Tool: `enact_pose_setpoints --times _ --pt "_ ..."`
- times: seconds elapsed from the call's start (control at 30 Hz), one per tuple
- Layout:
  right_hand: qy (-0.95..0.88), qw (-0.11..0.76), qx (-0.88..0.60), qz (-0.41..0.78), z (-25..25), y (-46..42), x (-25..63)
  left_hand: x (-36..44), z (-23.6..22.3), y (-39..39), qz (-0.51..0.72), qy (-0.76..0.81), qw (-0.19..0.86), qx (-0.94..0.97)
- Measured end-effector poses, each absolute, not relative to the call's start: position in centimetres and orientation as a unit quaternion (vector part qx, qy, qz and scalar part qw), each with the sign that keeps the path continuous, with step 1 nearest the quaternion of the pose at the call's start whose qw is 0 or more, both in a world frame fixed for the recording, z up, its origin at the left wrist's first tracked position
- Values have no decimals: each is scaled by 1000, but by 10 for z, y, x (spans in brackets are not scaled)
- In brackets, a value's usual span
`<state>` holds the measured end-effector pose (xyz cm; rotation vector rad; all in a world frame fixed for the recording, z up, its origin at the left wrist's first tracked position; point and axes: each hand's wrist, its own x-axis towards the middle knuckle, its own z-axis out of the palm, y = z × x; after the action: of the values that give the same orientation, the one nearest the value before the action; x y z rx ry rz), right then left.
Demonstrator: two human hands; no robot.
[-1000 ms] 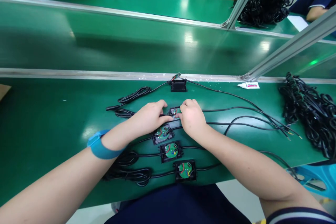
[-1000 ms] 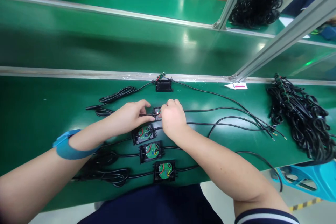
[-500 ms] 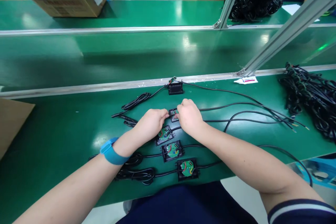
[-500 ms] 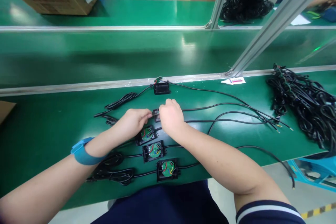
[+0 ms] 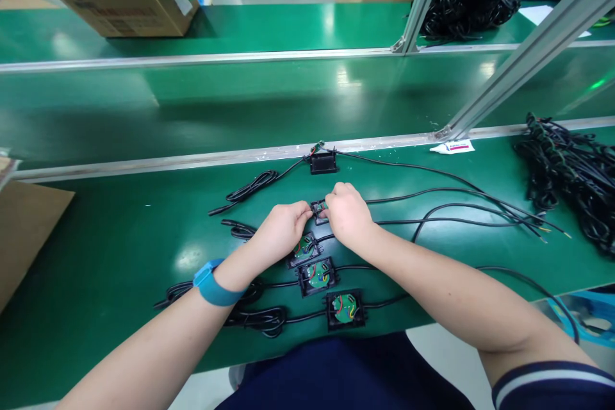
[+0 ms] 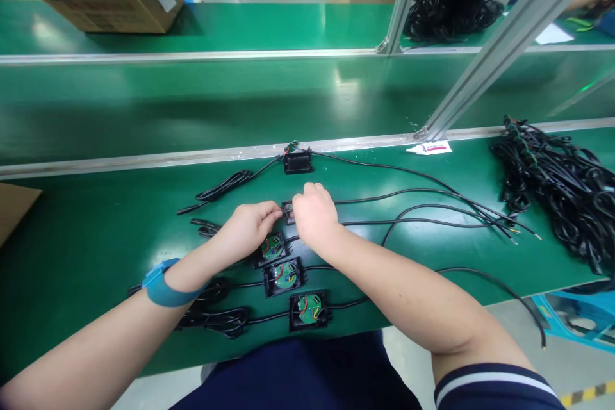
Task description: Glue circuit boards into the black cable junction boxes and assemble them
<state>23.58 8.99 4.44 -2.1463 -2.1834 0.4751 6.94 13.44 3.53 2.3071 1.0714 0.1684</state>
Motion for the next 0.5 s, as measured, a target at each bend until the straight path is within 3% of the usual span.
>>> enact_pose_setpoints --times 0.27,0.5 --pt "-715 23 -685 136 41 91 236 75 40 132 -50 407 181 894" --pt "-766 68 -630 107 42 71 245 84 44 150 -90 397 212 888"
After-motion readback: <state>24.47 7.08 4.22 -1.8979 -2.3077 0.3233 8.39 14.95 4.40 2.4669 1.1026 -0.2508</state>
